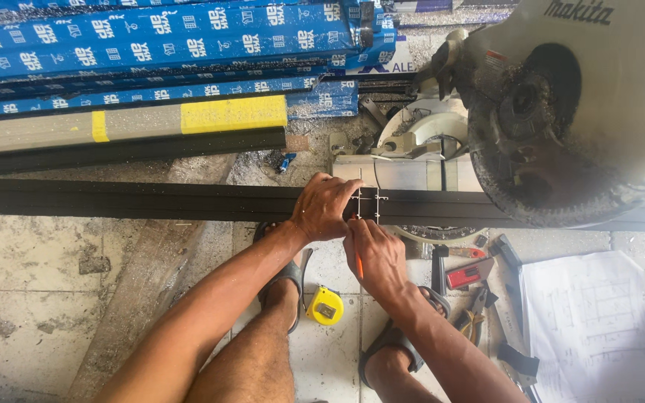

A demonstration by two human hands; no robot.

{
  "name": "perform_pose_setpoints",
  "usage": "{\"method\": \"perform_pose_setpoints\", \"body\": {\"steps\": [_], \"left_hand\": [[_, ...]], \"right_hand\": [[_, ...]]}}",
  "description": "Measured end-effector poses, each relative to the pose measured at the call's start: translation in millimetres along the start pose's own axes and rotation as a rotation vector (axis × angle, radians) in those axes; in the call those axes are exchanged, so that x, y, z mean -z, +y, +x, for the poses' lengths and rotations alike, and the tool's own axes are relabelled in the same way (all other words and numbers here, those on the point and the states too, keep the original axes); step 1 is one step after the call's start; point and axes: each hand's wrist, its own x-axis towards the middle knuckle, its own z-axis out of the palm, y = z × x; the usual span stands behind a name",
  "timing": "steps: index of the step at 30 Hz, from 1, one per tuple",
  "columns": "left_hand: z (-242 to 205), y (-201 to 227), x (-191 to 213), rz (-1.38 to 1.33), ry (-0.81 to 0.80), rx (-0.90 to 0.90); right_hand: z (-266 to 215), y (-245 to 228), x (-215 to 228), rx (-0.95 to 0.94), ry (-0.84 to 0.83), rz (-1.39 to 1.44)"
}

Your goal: The person positions a black metal beam into a miter saw, marks a measurement with a pencil, and performs several cuts while holding the beam in place.

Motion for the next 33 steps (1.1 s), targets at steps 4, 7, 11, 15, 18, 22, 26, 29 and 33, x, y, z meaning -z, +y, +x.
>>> {"method": "perform_pose_setpoints", "body": {"steps": [4,7,11,15,18,22,26,29,33], "left_hand": [[-1,3,-2,0.033,0.022,-0.018],[0,6,4,0.03,-0.011,-0.022],[1,1,-2,0.053,0.064,-0.118],[0,5,0,-0.032,0.127,-0.159],[-10,23,7,-0.136,0.21,-0.072],[-62,40,-5,-0.215,0.055,-0.324],[-103,23,-19,-0.067,-0.411,-0.376],[-113,13,-25,-0.041,-0.511,-0.368],[-75,24,54,-0.261,-0.093,-0.434]], "right_hand": [[-3,4,-3,0.008,0.08,0.041],[-9,4,5,-0.007,0.148,0.126],[-58,17,1,0.17,0.2,0.217],[-123,57,-42,0.212,-0.014,0.164],[-145,67,-49,0.252,-0.342,-0.016],[-127,62,-16,0.103,-0.438,0.064],[-110,73,40,0.034,-0.073,0.367],[-91,57,126,0.069,0.276,0.3],[-48,60,230,0.035,0.213,0.209]]}}
